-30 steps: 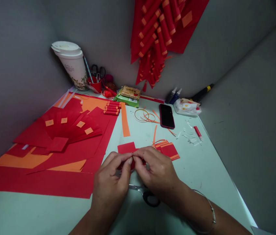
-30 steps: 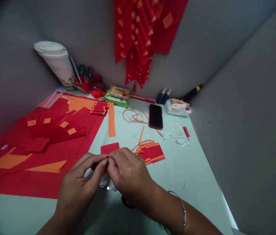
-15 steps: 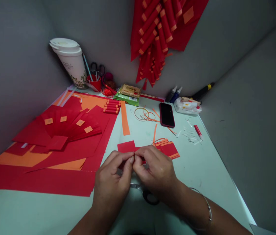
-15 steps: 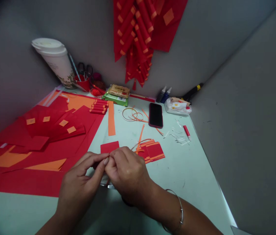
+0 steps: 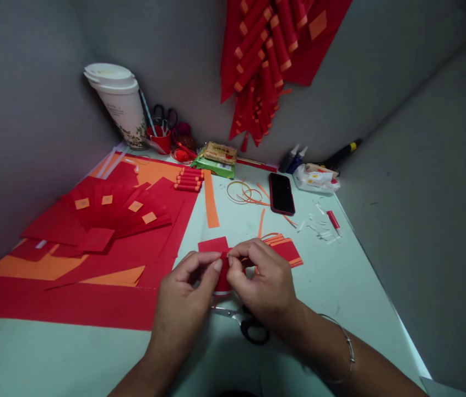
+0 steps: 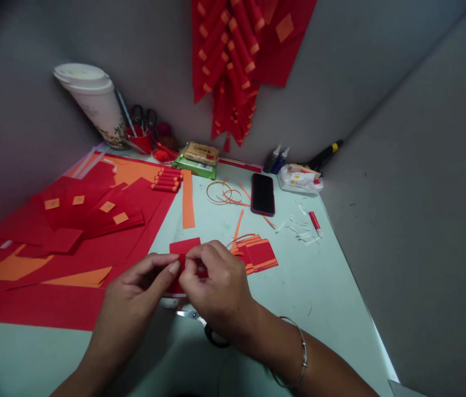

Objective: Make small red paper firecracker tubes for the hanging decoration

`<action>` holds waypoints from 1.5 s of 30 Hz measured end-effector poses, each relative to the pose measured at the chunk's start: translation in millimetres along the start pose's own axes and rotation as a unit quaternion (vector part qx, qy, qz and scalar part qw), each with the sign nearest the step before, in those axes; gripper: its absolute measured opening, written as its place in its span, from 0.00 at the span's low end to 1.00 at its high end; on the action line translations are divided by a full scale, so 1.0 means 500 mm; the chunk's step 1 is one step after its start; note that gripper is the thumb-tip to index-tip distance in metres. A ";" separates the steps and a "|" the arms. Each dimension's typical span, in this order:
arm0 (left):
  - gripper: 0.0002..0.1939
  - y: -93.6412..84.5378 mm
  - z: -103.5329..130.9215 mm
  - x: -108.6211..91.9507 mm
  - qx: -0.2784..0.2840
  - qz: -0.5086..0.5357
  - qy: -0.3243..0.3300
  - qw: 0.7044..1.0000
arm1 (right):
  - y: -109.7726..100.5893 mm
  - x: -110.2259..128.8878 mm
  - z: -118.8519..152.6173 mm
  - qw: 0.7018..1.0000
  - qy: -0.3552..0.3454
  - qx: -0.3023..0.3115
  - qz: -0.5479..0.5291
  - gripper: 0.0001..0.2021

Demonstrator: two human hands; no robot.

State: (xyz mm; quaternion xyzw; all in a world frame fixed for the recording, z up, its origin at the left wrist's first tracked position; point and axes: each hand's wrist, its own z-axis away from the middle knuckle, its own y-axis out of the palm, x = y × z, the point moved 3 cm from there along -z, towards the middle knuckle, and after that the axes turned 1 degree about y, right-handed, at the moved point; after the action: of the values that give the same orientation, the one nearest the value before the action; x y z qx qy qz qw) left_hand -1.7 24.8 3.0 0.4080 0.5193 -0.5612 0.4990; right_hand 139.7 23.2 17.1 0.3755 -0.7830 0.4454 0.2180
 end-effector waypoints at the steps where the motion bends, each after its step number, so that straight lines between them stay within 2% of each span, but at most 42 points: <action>1: 0.07 -0.001 -0.002 -0.001 -0.002 0.006 -0.010 1.000 | -0.001 -0.001 -0.003 1.000 0.021 0.002 -0.012 0.07; 8: 0.09 -0.014 -0.010 0.001 -0.023 0.019 -0.040 0.999 | -0.020 -0.016 -0.023 0.987 0.140 0.022 -0.073 0.04; 11: 0.08 -0.013 -0.007 0.002 -0.033 0.003 -0.014 0.999 | -0.024 -0.010 -0.023 0.992 0.101 0.052 -0.061 0.03; 14: 0.06 -0.009 -0.002 -0.003 -0.042 -0.045 0.050 0.997 | -0.018 0.004 -0.013 0.995 0.040 0.079 -0.045 0.02; 19: 0.05 -0.002 0.016 -0.015 -0.037 -0.115 0.159 0.980 | -0.005 0.005 0.001 0.995 0.038 0.084 -0.027 0.01; 23: 0.06 0.001 0.021 -0.017 -0.035 -0.124 0.194 0.972 | -0.009 0.000 -0.005 0.998 0.012 0.070 0.004 0.05; 26: 0.06 -0.005 0.011 -0.013 -0.036 -0.102 0.148 0.983 | -0.018 -0.002 -0.013 0.998 0.024 0.065 0.010 0.05; 31: 0.09 -0.020 -0.012 0.006 -0.036 0.004 -0.021 0.999 | -0.046 -0.008 -0.031 0.984 0.140 0.088 -0.066 0.04; 33: 0.11 -0.023 -0.017 0.013 -0.037 0.039 -0.052 0.997 | -0.066 -0.015 -0.041 0.975 0.176 0.086 -0.100 0.03; 36: 0.12 -0.027 -0.019 0.017 -0.043 0.059 -0.064 0.995 | -0.105 -0.037 -0.064 0.976 0.187 0.052 -0.102 0.03; 38: 0.13 -0.032 -0.019 0.018 -0.053 0.059 -0.069 0.994 | -0.135 -0.062 -0.080 0.983 0.177 0.020 -0.038 0.04; 40: 0.14 -0.039 -0.019 0.020 -0.068 0.058 -0.071 0.993 | -0.158 -0.090 -0.093 0.982 0.160 0.020 0.097 0.05; 43: 0.14 -0.043 -0.023 0.029 -0.082 0.075 -0.068 0.991 | -0.169 -0.127 -0.097 0.933 0.148 0.112 0.308 0.07; 45: 0.13 -0.041 -0.027 0.038 -0.081 0.102 -0.065 0.989 | -0.161 -0.138 -0.091 0.913 0.127 0.175 0.347 0.05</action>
State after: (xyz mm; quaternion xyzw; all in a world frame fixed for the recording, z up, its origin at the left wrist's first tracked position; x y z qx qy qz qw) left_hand -25.9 34.6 -13.6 0.3798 0.4849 -0.4890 0.6176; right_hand 246.0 63.8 36.7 0.0528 -0.7395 0.6665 0.0783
